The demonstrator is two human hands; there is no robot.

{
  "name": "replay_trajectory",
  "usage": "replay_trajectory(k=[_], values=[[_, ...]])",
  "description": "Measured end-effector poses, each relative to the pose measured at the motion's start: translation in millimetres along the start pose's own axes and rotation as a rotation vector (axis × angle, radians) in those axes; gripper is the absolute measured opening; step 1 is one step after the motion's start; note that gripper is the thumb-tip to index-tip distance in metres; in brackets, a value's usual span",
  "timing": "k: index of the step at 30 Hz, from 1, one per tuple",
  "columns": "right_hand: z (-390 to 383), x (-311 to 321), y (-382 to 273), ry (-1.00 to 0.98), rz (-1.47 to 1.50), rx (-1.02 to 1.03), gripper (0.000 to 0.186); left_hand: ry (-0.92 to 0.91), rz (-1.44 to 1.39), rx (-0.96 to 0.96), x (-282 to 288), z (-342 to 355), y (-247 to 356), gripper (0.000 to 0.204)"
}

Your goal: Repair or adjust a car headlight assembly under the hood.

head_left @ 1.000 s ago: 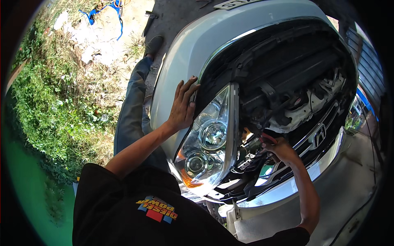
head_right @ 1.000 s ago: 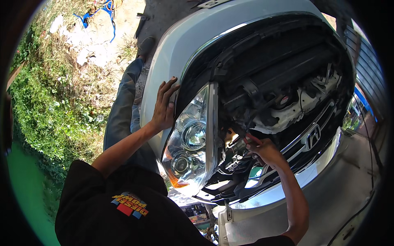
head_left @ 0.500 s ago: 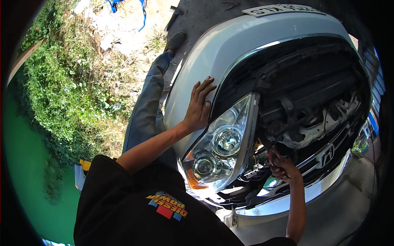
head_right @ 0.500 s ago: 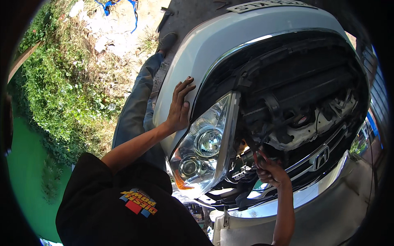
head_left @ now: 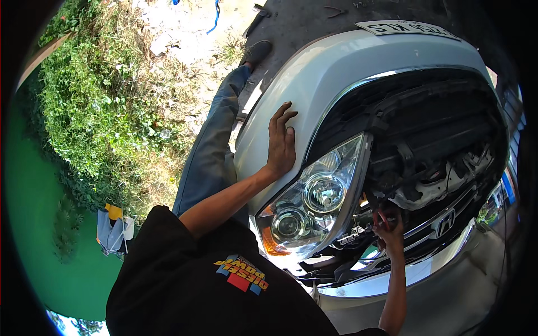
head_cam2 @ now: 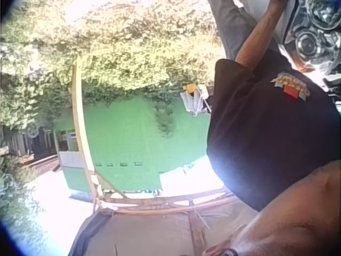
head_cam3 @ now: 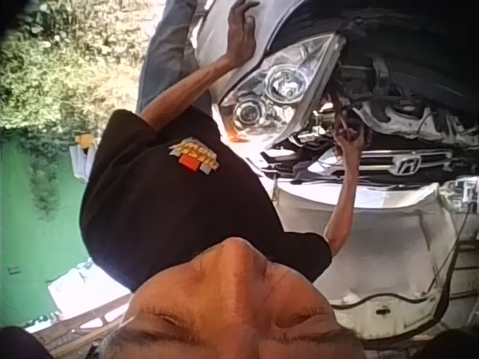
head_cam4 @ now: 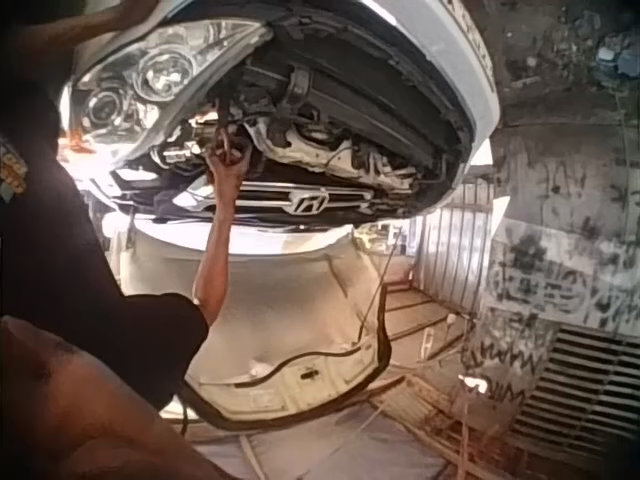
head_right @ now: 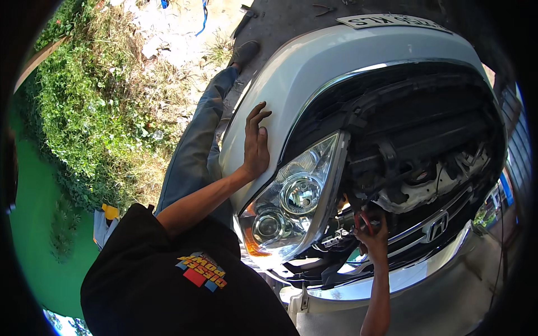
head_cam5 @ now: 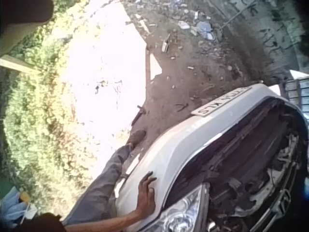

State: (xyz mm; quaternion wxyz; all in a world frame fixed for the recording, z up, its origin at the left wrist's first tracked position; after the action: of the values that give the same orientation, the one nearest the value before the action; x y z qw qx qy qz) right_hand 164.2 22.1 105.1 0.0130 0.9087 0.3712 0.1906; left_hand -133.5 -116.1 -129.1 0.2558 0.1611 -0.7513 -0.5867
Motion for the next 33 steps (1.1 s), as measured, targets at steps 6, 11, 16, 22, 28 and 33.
replay_trajectory(k=[6,11,16,22,28,33], values=[[23,30,22,0.125,-0.502,0.478,0.091,-0.010,0.020,0.055,-4,-1,7,0.034],[4,27,5,-0.199,-0.140,-0.130,0.075,-0.086,0.187,-0.079,-5,-13,4,0.028],[87,48,50,0.168,-0.620,0.673,0.055,-0.023,0.073,-0.036,-1,-13,27,0.031],[4,6,25,0.650,-1.355,1.172,0.036,-0.029,0.039,-0.020,6,-23,34,0.035],[-23,-16,39,0.727,-1.153,0.683,0.049,-0.147,0.116,-0.135,-3,-26,32,0.030],[-26,-23,12,0.806,-1.096,0.768,0.041,-0.118,0.017,-0.059,10,-1,48,0.032]])
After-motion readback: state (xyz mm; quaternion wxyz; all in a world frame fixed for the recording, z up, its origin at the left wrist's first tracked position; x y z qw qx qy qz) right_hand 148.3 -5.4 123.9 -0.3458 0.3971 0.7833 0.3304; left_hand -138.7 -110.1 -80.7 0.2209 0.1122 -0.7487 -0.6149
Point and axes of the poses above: each hand's wrist, its own z-axis towards the middle knuckle, its own x-axis out of the back of the hand, y = z × x, the point moved 2 cm from there along z, towards the middle knuckle, and after that the axes turned 12 degrees about -x, right-handed, at the moved point
